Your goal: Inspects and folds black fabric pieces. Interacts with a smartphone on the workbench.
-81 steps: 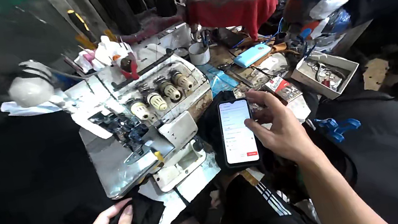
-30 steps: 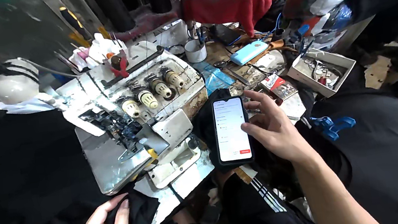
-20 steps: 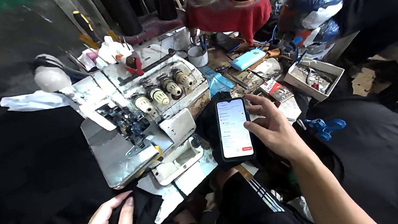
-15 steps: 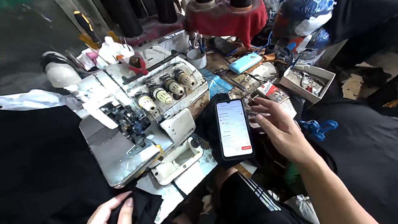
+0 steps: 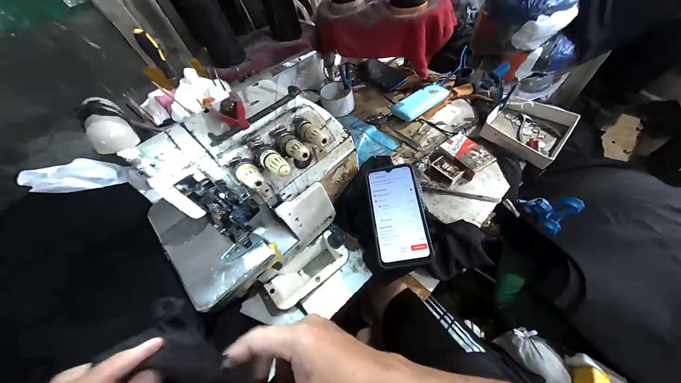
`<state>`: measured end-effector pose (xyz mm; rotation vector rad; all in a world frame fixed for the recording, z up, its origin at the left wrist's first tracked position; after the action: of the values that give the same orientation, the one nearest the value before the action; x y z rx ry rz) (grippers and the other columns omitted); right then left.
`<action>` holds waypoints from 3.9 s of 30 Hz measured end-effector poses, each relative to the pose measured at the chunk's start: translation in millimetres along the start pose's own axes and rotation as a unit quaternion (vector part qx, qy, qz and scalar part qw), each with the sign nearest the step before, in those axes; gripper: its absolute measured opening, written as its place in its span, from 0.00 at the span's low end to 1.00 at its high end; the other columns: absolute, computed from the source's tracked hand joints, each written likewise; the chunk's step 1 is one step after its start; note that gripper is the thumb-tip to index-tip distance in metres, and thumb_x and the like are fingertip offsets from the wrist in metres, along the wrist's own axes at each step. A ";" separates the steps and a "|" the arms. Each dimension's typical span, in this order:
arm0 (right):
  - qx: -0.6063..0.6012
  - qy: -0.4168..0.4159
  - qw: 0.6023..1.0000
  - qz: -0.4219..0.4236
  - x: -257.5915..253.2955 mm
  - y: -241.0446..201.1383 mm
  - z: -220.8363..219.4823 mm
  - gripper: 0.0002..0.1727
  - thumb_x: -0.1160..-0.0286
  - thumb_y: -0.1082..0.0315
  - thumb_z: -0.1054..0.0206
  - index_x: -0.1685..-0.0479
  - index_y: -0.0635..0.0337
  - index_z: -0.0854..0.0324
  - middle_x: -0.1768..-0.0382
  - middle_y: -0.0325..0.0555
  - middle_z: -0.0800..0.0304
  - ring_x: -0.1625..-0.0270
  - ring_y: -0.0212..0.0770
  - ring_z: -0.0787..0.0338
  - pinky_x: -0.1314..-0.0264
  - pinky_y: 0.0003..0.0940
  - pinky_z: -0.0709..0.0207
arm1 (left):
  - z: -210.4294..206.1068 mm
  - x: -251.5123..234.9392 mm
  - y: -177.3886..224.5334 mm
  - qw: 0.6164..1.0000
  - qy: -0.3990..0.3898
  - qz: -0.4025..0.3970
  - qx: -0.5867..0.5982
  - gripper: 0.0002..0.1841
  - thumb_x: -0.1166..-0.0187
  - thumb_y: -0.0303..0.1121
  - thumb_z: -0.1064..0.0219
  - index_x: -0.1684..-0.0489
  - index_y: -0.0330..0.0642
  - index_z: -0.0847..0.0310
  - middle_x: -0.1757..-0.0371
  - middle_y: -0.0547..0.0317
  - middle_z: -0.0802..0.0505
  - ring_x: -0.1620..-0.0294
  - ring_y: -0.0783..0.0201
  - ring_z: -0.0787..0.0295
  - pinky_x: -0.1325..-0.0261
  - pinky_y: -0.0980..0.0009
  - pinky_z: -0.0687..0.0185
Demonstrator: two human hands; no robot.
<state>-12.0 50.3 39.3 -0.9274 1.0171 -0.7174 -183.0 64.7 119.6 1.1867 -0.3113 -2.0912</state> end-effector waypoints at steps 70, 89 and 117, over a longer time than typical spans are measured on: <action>-0.047 0.031 0.974 -0.221 76.2 85.9 24.6 0.14 0.15 0.55 0.34 0.48 0.55 0.12 0.63 0.38 0.07 0.68 0.33 0.09 0.64 0.33 0.11 | -15.1 60.1 -137.9 0.969 0.042 0.226 -0.092 0.14 0.21 0.37 0.28 0.48 0.36 0.10 0.48 0.52 0.05 0.46 0.71 0.09 0.41 0.71 0.14; -0.049 0.075 0.966 -0.242 77.2 83.5 24.0 0.08 0.18 0.61 0.30 0.51 0.53 0.11 0.63 0.41 0.05 0.68 0.42 0.05 0.68 0.38 0.05 | 46.9 84.5 -78.6 0.937 0.012 0.292 -0.194 0.20 0.17 0.46 0.31 0.29 0.54 0.17 0.31 0.62 0.13 0.41 0.66 0.10 0.43 0.61 0.08; 0.019 -0.060 0.964 -0.259 92.5 109.4 -32.6 0.17 0.13 0.48 0.41 0.40 0.43 0.12 0.48 0.32 0.07 0.56 0.29 0.08 0.52 0.32 0.10 | 69.9 82.4 -21.6 0.986 0.012 0.133 0.100 0.09 0.20 0.39 0.27 0.50 0.48 0.10 0.56 0.63 0.07 0.75 0.69 0.12 0.77 0.75 0.11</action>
<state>0.4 10.3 -101.6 -1.2050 0.6498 -1.0967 -278.0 15.7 92.9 1.2115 -0.6446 -1.8448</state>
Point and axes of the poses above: each hand's wrist, its own x-axis away from the middle knuckle, its own z-axis out of the back of the hand, y = z × x, the point moved 6 cm from there along -x, towards the middle knuckle
